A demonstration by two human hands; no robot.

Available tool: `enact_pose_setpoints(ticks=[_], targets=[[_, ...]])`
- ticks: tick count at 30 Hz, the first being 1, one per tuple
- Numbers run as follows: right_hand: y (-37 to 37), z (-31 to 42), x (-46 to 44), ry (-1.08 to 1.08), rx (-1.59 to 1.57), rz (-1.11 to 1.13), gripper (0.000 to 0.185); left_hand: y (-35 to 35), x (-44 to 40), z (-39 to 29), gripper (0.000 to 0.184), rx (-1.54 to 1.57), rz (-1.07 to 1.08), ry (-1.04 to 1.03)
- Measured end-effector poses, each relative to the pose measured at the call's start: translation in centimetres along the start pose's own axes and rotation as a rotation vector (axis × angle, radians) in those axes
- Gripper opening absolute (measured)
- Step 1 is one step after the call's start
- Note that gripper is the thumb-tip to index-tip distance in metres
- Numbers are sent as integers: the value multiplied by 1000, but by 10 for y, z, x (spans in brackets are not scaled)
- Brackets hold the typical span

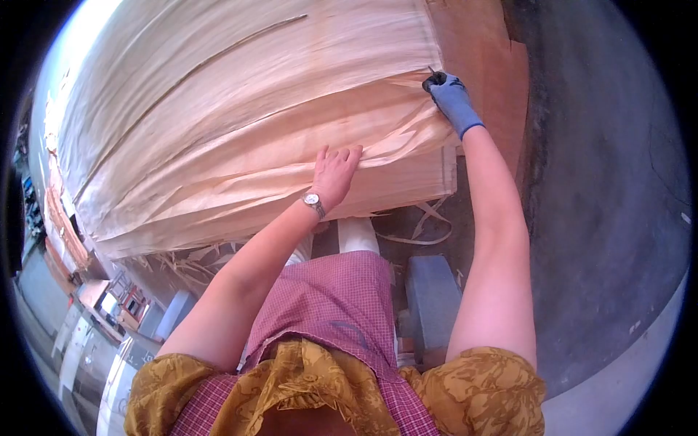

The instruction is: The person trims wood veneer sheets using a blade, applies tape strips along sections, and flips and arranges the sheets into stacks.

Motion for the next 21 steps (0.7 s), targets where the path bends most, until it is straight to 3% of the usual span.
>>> enact_pose_setpoints(ticks=[4, 7, 8, 10, 11, 12, 13, 15, 16, 17, 19, 21], targets=[[8, 2, 21, 10, -168, -47, 26, 12, 4, 6, 62, 278, -148, 70], [13, -6, 44, -119, -257, 54, 36, 14, 3, 17, 59, 343, 70, 211], [17, -12, 58, -177, -243, 148, 40, 11, 6, 16, 53, 274, 87, 176], [8, -38, 87, 10, -192, 210, 41, -5, 15, 23, 42, 129, 121, 123], [4, -49, 118, -32, -72, 138, 43, -11, 24, 26, 37, 103, 101, 92], [-2, -41, 150, -106, 29, 245, 47, -20, 33, 30, 32, 66, 76, 77], [-18, -87, 167, -6, 340, 211, 51, -28, 48, 38, 28, 27, 56, 75], [-34, -93, 219, -198, 286, 558, 53, -41, 81, 44, 23, 72, 23, -5], [-50, -156, 241, -5, 398, 541, 42, -48, 98, 46, 19, 52, 141, 3], [-63, -198, 257, -214, 346, 571, 30, -54, 114, 44, 15, 38, 259, 4], [-66, -118, 283, -214, 655, 539, 27, -75, 141, 39, 11, 221, 426, 44], [-64, -86, 285, -18, 533, 343, 39, -83, 165, 20, 9, 204, 335, -41]])
Point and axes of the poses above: each hand's wrist, its own x-axis away from the middle knuckle, its own y-axis out of the back of the hand, z = x × y, the point moved 5 cm from there along -x, towards the middle knuckle, and after that the axes turned 11 degrees about z, right-handed, at the moved point
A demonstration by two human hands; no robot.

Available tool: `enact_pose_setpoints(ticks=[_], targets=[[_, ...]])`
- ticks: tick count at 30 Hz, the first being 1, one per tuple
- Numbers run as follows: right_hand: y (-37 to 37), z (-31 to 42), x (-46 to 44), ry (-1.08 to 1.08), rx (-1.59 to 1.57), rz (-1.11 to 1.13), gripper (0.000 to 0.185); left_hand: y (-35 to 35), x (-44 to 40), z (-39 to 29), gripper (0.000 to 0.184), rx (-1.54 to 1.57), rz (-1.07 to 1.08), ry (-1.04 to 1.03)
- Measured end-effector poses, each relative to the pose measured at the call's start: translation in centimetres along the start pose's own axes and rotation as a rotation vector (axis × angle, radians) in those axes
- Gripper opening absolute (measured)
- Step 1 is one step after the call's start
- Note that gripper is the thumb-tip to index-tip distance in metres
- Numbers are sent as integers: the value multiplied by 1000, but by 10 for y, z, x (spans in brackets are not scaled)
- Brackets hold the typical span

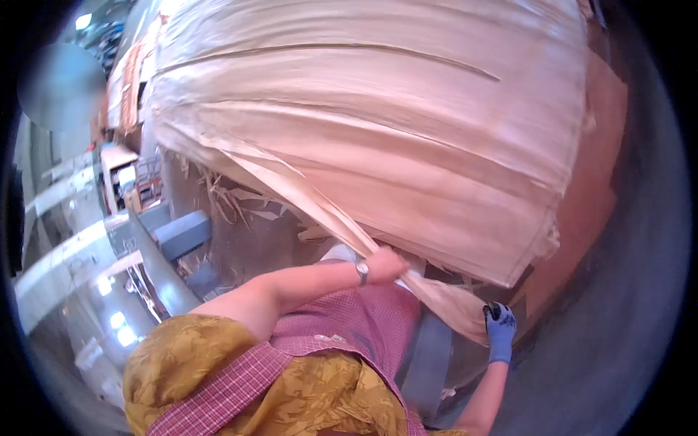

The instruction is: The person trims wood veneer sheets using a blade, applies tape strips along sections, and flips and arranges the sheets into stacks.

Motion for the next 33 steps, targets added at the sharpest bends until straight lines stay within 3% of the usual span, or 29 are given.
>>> enact_pose_setpoints(ticks=[1, 4, 6, 8, 10, 12, 15, 19, 23, 25, 29, 31, 33], targets=[[9, 17, 0, 72, -55, -121, 45, -5, 9, -9, 11, 23, 8, -19], [25, 103, 9, 269, -587, -120, 52, -2, 30, -27, 15, 123, -9, -58], [34, 200, 42, 392, -557, 50, 57, 17, 46, -29, 16, 166, -64, -87], [25, 257, 75, 446, -324, 136, 56, 45, 78, -33, 16, 172, -138, -115], [25, 293, 101, 328, -185, 276, 49, 58, 105, -30, 29, 153, -109, -184], [10, 295, 111, 382, -462, 281, 41, 71, 155, -19, 36, 63, -61, -273], [22, 334, 126, 387, -340, 429, 40, 51, 204, 30, 62, 82, -79, -206], [22, 397, 116, 532, -76, 482, 42, 10, 288, 78, 36, 178, -89, 29], [9, 491, 102, 847, 113, 383, 45, -55, 385, 111, 22, 347, -356, 290], [4, 539, 100, 961, 75, 345, 44, -97, 437, 126, 23, 485, -410, 488], [-7, 631, 97, 1105, 153, 90, 32, -169, 547, 141, 34, 912, -541, 655], [-25, 655, 72, 950, 24, 86, 28, -198, 603, 148, 34, 1183, -911, 524], [-45, 689, 54, 873, 7, 77, 19, -231, 651, 169, 26, 1466, -1047, 490]])
Point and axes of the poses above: each hand's wrist, its own x-axis away from the middle knuckle, its own y-axis out of the back of the hand, z = x × y, the point moved 5 cm from there along -x, towards the middle knuckle, and after that the axes turned 11 degrees about z, right-handed, at the moved point
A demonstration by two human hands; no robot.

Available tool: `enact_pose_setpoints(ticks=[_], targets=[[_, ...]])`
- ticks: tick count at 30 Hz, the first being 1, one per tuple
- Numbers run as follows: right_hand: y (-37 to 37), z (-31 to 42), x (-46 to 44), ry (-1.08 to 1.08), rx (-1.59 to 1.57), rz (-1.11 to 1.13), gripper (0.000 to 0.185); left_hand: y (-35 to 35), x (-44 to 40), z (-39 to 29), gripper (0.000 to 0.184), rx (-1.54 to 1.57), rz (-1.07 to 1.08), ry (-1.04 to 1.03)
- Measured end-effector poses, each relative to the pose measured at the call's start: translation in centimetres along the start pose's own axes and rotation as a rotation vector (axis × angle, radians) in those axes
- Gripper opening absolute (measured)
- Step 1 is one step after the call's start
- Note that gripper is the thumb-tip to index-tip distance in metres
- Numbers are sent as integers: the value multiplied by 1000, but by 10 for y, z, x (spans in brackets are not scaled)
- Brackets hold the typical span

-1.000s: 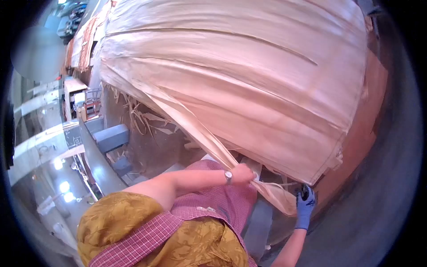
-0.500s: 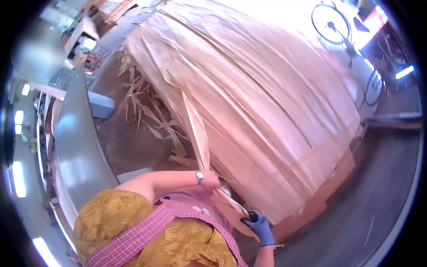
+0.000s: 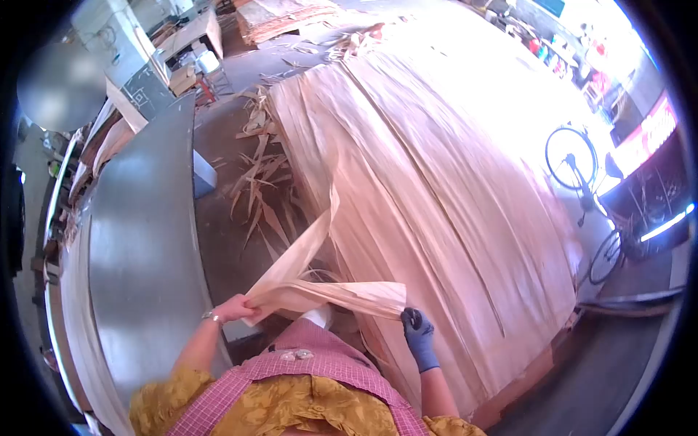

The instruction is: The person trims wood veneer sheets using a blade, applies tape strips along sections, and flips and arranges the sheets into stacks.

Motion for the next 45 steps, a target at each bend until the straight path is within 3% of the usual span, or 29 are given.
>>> enact_pose_setpoints(ticks=[4, 7, 9, 10, 11, 12, 14, 16, 19, 21, 22, 23, 27, 28, 30, 31, 32, 35, 37, 38, 39, 41, 42, 45], targets=[[-61, 41, -68, -124, -292, 216, 25, 119, 25, -10, 15, 519, -85, -168], [-103, 90, -118, -349, -674, 117, 31, 221, 40, -15, 16, 716, -226, -320], [-132, 115, -170, -347, -670, 84, 41, 301, 49, -1, 22, 742, -346, -470], [-149, 120, -199, -313, -799, 197, 38, 340, 58, 7, 26, 915, -525, -530], [-166, 137, -224, -316, -739, 273, 38, 375, 70, 16, 30, 1082, -707, -581], [-178, 183, -238, -336, -541, 251, 37, 410, 85, 20, 33, 1109, -732, -691], [-216, 222, -283, -402, -476, 364, 47, 485, 126, 16, 37, 1125, -868, -879], [-268, 238, -342, -472, -482, 361, 80, 553, 175, -3, 39, 1106, -1049, -988], [-341, 290, -419, -641, -652, 343, 86, 624, 226, -60, 34, 1019, -1294, -1059], [-401, 315, -483, -696, -658, 632, 91, 706, 251, -56, 29, 793, -634, -1468], [-443, 330, -515, -576, -841, 640, 88, 735, 268, -52, 27, 817, -916, -1380], [-468, 373, -535, -587, -958, 595, 79, 760, 287, -49, 26, 831, -1198, -1276], [-571, 505, -636, -592, -1304, 758, 50, 860, 337, 16, 36, 713, -1608, -952], [-608, 504, -673, -481, -1304, 678, 36, 872, 348, 39, 39, 740, -1698, -906], [-628, 578, -735, 4, -1159, 559, 15, 900, 344, 74, 41, 783, -1846, -843], [-628, 624, -756, -283, -1333, 592, 11, 904, 342, 89, 41, 790, -1914, -824], [-627, 662, -777, -354, -1134, 683, 8, 908, 335, 110, 39, 820, -1933, -846], [-633, 795, -849, -89, -974, 838, 9, 934, 308, 165, 35, 966, -2018, -885], [-649, 860, -902, 32, -790, 746, 20, 965, 278, 200, 32, 1154, -2097, -855], [-662, 880, -924, 79, -700, 697, 25, 995, 265, 213, 31, 1082, -1906, -1046], [-680, 889, -955, 192, -710, 820, 40, 1020, 255, 226, 30, 1005, -1707, -1207], [-699, 922, -1002, 225, -660, 822, 47, 1081, 216, 218, 31, 1131, -1901, -1228], [-714, 925, -1042, 205, -639, 708, 53, 1114, 183, 196, 34, 1126, -1862, -1213], [-732, 966, -1116, 226, -588, 635, 50, 1218, 134, 223, 39, 1275, -1769, -1226]])
Point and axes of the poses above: each hand's wrist, its own x-axis away from the middle knuckle, its own y-axis out of the back of the hand, z = x × y, the point moved 5 cm from there along -x, towards the middle knuckle, and after that the axes turned 11 degrees about z, right-handed, at the moved point
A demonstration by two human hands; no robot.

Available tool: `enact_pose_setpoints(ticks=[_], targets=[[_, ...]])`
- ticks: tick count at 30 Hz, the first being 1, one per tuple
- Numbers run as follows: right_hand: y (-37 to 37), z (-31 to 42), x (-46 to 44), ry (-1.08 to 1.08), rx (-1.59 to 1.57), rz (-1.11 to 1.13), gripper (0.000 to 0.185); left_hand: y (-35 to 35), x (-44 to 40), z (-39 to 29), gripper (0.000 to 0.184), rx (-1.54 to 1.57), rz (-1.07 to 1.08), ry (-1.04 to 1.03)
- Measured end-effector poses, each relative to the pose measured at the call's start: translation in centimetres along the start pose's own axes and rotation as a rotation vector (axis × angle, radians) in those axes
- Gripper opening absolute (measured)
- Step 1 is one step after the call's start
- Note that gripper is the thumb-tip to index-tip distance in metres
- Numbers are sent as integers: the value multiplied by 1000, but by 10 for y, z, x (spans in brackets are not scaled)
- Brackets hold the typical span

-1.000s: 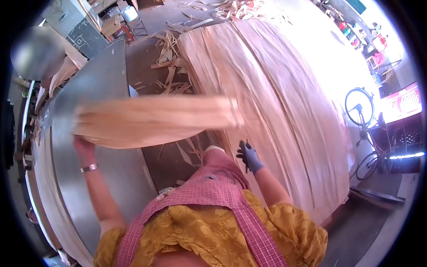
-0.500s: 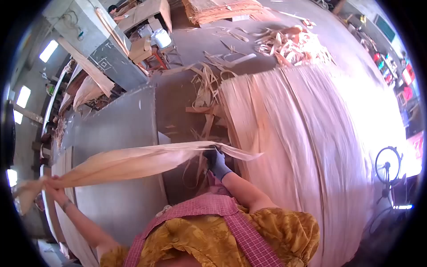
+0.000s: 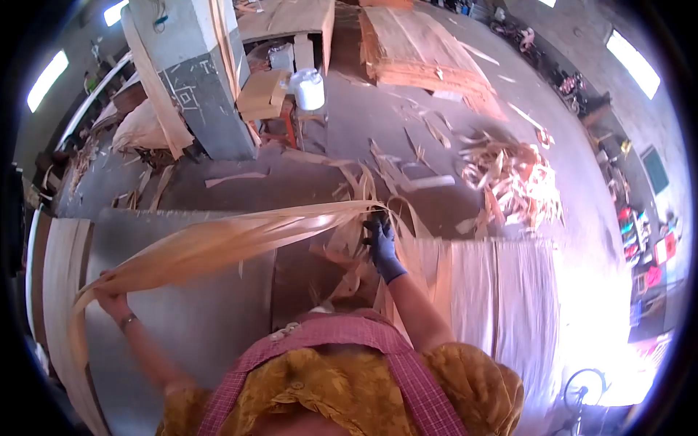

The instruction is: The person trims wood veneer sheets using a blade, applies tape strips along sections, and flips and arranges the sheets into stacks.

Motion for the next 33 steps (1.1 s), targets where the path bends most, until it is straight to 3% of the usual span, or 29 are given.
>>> enact_pose_setpoints(ticks=[2, 4, 6, 8, 9, 12, 13, 15, 16, 18, 19, 23, 25, 28, 29, 33], targets=[[5, 26, -65, 48, 111, 16, 50, -31, -45, 48, 44, 75, -62, -17], [-2, 79, -124, 415, 393, 87, 52, -55, -83, 74, 47, 106, -88, -31], [1, 109, -181, 373, 368, 67, 46, -77, -130, 105, 51, 108, -81, -39], [0, 152, -255, 711, 999, 30, 42, -147, -143, 134, 54, 109, -214, -92], [-16, 182, -280, 777, 1154, 14, 41, -169, -143, 150, 56, 108, -298, -120], [-65, 249, -371, 805, 878, 188, 41, -91, -197, 214, 58, 74, -81, -241], [-83, 267, -404, 884, 976, 181, 42, -109, -202, 270, 59, 487, 286, 29], [-120, 296, -473, 1016, 1174, 187, 43, -184, -196, 354, 62, 564, 443, 188], [-139, 304, -502, 1069, 1265, 174, 43, -221, -204, 381, 63, 254, 198, 78], [-180, 335, -565, 1022, 1259, 288, 45, -260, -227, 412, 65, 311, -62, 89], [-206, 358, -587, 1132, 1238, 313, 44, -272, -240, 426, 66, 353, -191, 91], [-306, 430, -679, 1468, 1140, 420, 43, -316, -301, 417, 66, 307, 4, -73], [-361, 462, -712, 1500, 1130, 447, 44, -318, -341, 414, 64, 312, 80, -129], [-447, 505, -769, 1591, 1107, 463, 40, -342, -401, 412, 57, 347, 21, -235], [-479, 524, -795, 1661, 1018, 482, 39, -319, -432, 415, 55, 356, 178, -236], [-594, 598, -859, 1729, 1003, 467, 39, -364, -507, 425, 56, 505, 274, -268]])
Point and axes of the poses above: each hand's wrist, its own x-axis away from the middle knuckle, its own y-axis out of the back of the hand, z = x × y, the point moved 5 cm from there along -x, towards the middle knuckle, and after that the axes turned 11 degrees about z, right-handed, at the moved point
